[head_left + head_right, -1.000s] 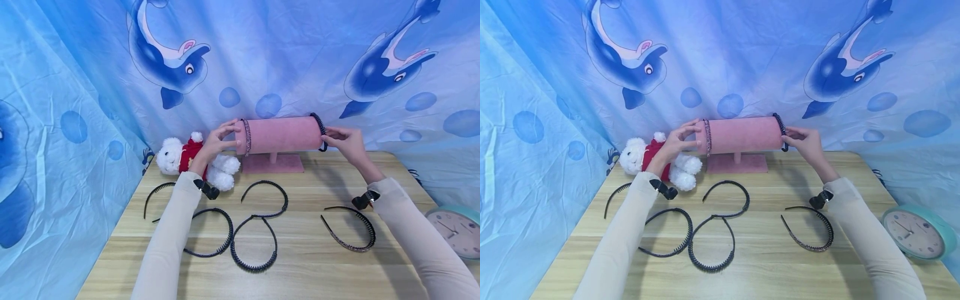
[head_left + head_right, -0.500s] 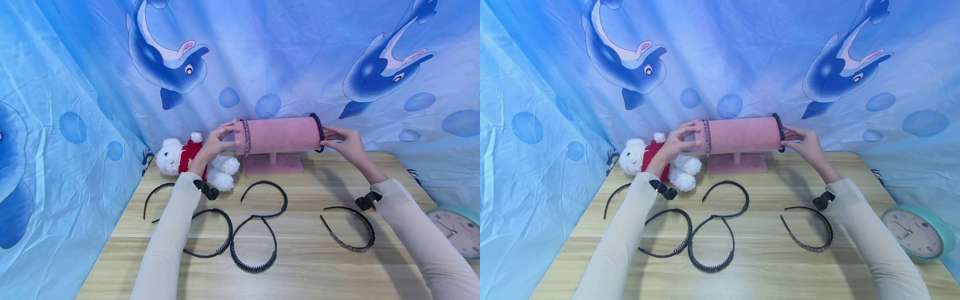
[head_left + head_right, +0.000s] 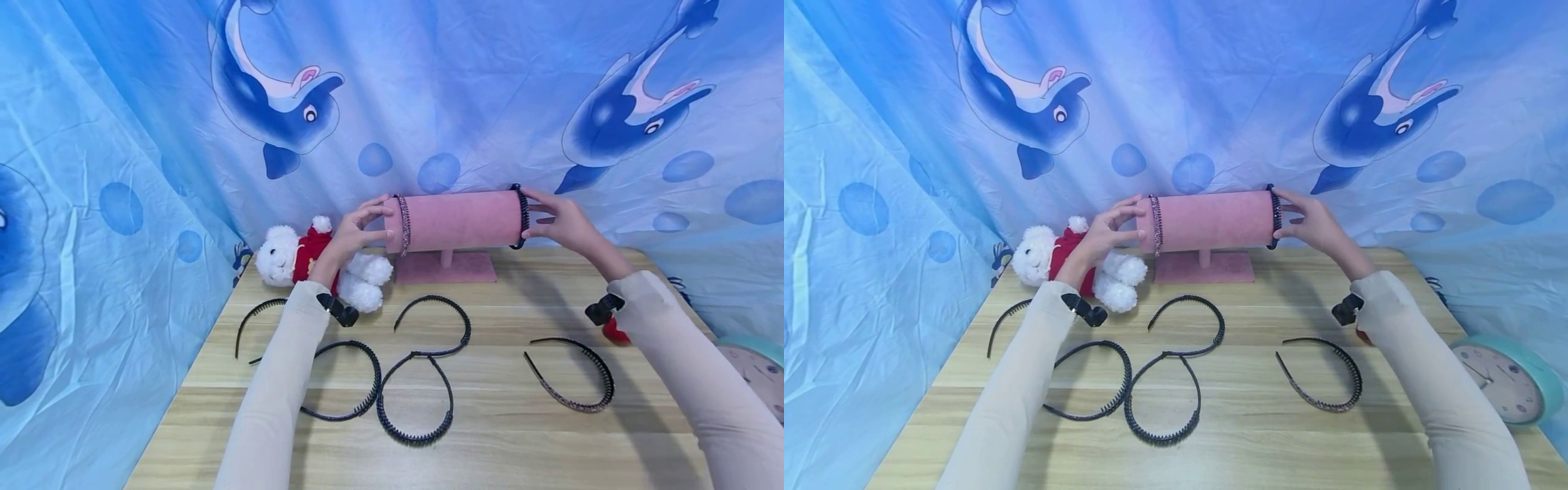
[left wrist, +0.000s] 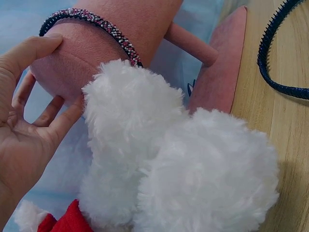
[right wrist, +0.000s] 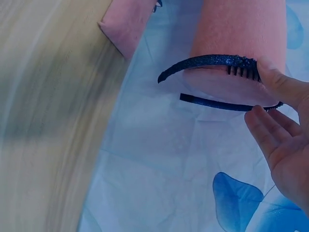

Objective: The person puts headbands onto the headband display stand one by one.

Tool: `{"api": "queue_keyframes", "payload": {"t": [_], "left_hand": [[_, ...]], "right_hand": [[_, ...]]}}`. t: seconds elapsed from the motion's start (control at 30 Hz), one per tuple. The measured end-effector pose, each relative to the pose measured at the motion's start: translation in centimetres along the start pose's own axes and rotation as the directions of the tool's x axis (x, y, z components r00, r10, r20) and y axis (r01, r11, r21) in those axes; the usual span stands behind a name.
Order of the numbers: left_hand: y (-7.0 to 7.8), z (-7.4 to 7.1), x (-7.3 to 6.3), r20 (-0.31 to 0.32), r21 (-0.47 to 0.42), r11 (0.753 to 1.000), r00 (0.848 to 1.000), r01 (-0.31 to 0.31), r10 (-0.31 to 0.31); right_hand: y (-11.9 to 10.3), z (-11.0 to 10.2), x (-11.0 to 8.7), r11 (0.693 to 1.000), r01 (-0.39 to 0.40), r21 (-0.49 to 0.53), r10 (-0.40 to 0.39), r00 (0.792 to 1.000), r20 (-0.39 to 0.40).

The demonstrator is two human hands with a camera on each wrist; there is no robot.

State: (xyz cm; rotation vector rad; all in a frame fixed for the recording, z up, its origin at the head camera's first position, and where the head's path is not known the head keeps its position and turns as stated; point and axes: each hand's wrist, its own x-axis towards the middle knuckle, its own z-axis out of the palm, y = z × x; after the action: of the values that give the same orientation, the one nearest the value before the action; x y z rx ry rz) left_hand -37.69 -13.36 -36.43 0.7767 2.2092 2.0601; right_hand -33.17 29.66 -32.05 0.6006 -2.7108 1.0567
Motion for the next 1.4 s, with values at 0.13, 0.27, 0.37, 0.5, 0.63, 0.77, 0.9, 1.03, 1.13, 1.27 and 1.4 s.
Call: {"api": "queue_keyframes", "payload": {"t": [0.13,0.27,0.37,0.5,0.63,0.77,0.9,1.03,1.13,1.27,1.4], "left_hand": [[-0.6,0.0,0.3,-0.007,0.004,1.0,1.0,-0.01,0.01],[-0.6,0.0,0.3,0.0,0.007,1.0,1.0,-0.024,0.024],[-0.5,-0.1,0.4,0.002,0.006,0.999,0.999,-0.033,0.033],[-0.5,-0.1,0.3,0.001,0.005,0.999,0.999,-0.036,0.036],[-0.4,-0.1,0.3,-0.001,0.008,0.999,0.999,-0.037,0.037],[-0.3,-0.1,0.2,-0.008,0.007,0.999,0.999,-0.039,0.039],[-0.2,-0.1,0.2,-0.013,0.008,0.999,0.999,-0.035,0.035],[-0.3,-0.1,0.1,-0.009,0.011,1.0,1.0,-0.022,0.022],[-0.3,0.0,0.2,-0.008,0.01,1.0,1.0,-0.011,0.011],[-0.3,0.0,0.3,-0.006,0.005,1.0,1.0,0.0,0.0],[0.3,0.2,0.0,-0.001,0.005,1.0,1.0,0.009,-0.009]], "right_hand": [[-0.2,-0.3,0.3,1.0,-0.003,-0.017,0.004,0.999,0.041],[-0.1,-0.5,0.5,0.999,0.015,-0.049,-0.013,0.999,0.048],[-0.1,-0.5,0.4,0.996,0.01,-0.087,-0.007,0.999,0.045],[-0.4,-0.4,0.4,0.987,-0.008,-0.159,0.015,0.999,0.042],[-0.7,-0.3,0.4,0.973,0.009,-0.23,-0.001,0.999,0.035],[-0.8,-0.3,0.6,0.965,0.031,-0.261,-0.021,0.999,0.04],[-0.9,-0.3,0.9,0.964,0.036,-0.262,-0.022,0.998,0.054],[-1.0,-0.1,1.2,0.962,0.038,-0.27,-0.024,0.998,0.056],[-1.2,0.1,1.4,0.96,0.041,-0.276,-0.028,0.998,0.053],[-1.7,0.4,1.7,0.964,0.038,-0.265,-0.021,0.998,0.066],[-2.4,0.7,2.1,0.966,0.056,-0.254,-0.037,0.996,0.078]]}}
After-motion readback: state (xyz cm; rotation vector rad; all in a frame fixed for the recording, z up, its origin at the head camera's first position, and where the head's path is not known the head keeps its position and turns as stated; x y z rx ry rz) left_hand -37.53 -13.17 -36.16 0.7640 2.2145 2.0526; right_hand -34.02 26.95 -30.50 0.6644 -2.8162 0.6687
